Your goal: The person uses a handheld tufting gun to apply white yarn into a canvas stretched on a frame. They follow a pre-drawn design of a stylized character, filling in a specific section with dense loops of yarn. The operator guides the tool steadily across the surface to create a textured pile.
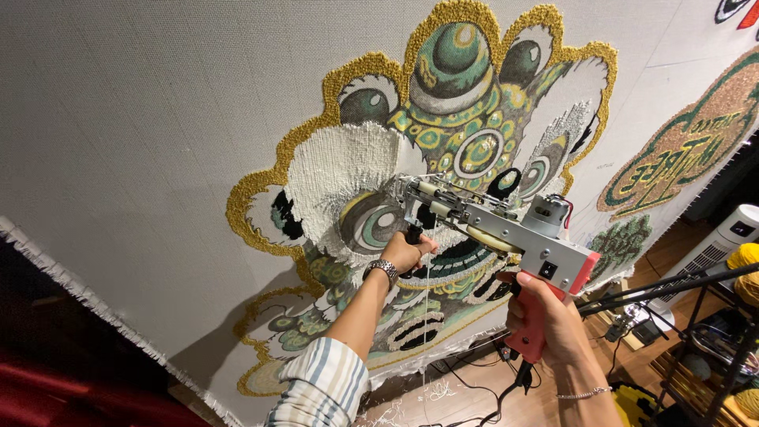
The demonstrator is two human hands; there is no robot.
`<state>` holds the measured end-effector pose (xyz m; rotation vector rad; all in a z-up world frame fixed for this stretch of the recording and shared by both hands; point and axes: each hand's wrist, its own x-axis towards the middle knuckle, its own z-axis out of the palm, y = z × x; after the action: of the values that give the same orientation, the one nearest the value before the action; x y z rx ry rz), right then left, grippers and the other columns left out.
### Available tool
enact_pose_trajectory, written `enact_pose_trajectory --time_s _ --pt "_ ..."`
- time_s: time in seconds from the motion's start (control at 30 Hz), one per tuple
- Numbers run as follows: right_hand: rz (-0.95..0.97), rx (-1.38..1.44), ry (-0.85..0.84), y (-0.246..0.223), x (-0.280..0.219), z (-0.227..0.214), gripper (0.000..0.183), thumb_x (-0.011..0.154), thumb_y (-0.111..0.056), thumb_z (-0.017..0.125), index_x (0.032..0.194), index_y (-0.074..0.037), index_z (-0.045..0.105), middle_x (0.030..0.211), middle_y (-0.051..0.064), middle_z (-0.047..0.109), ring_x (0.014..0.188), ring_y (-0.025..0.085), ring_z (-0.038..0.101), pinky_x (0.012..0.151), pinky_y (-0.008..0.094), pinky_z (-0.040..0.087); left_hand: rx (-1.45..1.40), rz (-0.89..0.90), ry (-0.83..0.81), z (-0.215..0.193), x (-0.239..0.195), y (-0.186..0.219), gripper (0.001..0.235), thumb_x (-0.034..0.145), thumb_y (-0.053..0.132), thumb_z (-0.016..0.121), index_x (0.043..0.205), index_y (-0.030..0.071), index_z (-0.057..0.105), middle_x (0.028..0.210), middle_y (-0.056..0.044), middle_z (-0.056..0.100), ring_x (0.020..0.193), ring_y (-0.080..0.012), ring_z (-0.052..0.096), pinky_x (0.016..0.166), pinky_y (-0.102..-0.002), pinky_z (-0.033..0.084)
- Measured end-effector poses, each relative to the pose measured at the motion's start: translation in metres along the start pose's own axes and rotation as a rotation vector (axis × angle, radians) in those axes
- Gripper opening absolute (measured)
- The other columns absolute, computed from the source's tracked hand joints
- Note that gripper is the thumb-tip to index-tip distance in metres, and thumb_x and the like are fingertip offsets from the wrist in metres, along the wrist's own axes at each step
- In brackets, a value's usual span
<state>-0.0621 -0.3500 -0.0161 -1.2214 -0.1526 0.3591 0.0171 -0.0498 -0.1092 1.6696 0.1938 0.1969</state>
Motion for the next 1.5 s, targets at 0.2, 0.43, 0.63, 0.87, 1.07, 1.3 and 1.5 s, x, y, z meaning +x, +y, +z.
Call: enact_pose_trajectory --time_s 0.2,0.43,0.63,0.87,1.07,1.3,1.5 --pt "0.025 -0.046 0.043 -0.005 0.0 0.022 0.042 0.085 -0.035 0.069 0.108 0.0 0.072 0.059 0.004 0.049 0.048 0.018 0.05 0.043 0.032 0.038 0.003 0.038 -0.01 -0.013 0.003 0.01 0.023 0.09 0.027 0.076 0.087 0.005 0.073 0.083 -0.002 0.08 0.047 -0.0073 0.056 0.045 -0.027 0.048" --pt "-0.018 -0.043 0.03 -0.004 0.0 0.044 0.035 0.086 -0.031 0.071 0.106 -0.002 0.07 0.061 0.001 0.048 0.049 0.015 0.049 0.039 0.032 0.038 -0.005 0.004 0.007 -0.027 0.009 0.017 0.029 0.086 0.037 0.079 0.089 0.01 0.069 0.087 -0.005 0.079 0.044 -0.0067 0.051 0.044 -0.027 0.047" --pt "0.025 -0.059 0.052 0.001 0.005 0.055 0.03 0.087 -0.028 0.07 0.104 -0.004 0.068 0.06 0.001 0.045 0.047 0.016 0.046 0.038 0.032 0.033 0.015 -0.033 -0.023 -0.041 0.013 0.017 0.03 0.086 0.037 0.078 0.088 0.008 0.072 0.087 -0.005 0.08 0.045 -0.0079 0.051 0.045 -0.027 0.047" --pt "-0.006 -0.078 0.048 0.006 0.016 0.062 0.03 0.088 -0.026 0.069 0.106 -0.003 0.07 0.061 0.002 0.046 0.048 0.017 0.046 0.041 0.031 0.036 0.137 -0.025 -0.037 -0.053 0.019 0.018 0.029 0.084 0.031 0.083 0.083 0.005 0.072 0.078 -0.005 0.075 0.049 -0.0096 0.058 0.048 -0.028 0.051" --pt "-0.039 -0.052 0.041 0.016 0.021 0.062 0.029 0.089 -0.024 0.07 0.107 0.0 0.071 0.062 0.002 0.047 0.051 0.015 0.046 0.043 0.03 0.037 0.1 -0.021 -0.06 -0.057 0.035 0.001 0.025 0.082 0.026 0.084 0.08 0.006 0.069 0.074 -0.006 0.074 0.05 -0.0117 0.06 0.047 -0.029 0.05" --pt "-0.061 -0.047 0.056 0.02 0.02 0.067 0.028 0.09 -0.022 0.07 0.105 0.002 0.07 0.064 0.001 0.048 0.055 0.014 0.048 0.046 0.031 0.039 0.169 -0.075 -0.07 -0.062 0.039 0.002 0.024 0.083 0.023 0.083 0.084 0.006 0.067 0.066 -0.006 0.069 0.052 -0.0125 0.062 0.05 -0.031 0.051" --pt "-0.068 -0.022 0.055 0.027 0.023 0.068 0.027 0.09 -0.021 0.071 0.103 0.002 0.07 0.065 0.001 0.049 0.055 0.014 0.05 0.045 0.032 0.04 0.18 -0.082 -0.021 -0.062 0.021 0.026 0.033 0.084 0.036 0.084 0.09 0.006 0.071 0.076 -0.003 0.074 0.052 -0.0101 0.06 0.049 -0.029 0.05"
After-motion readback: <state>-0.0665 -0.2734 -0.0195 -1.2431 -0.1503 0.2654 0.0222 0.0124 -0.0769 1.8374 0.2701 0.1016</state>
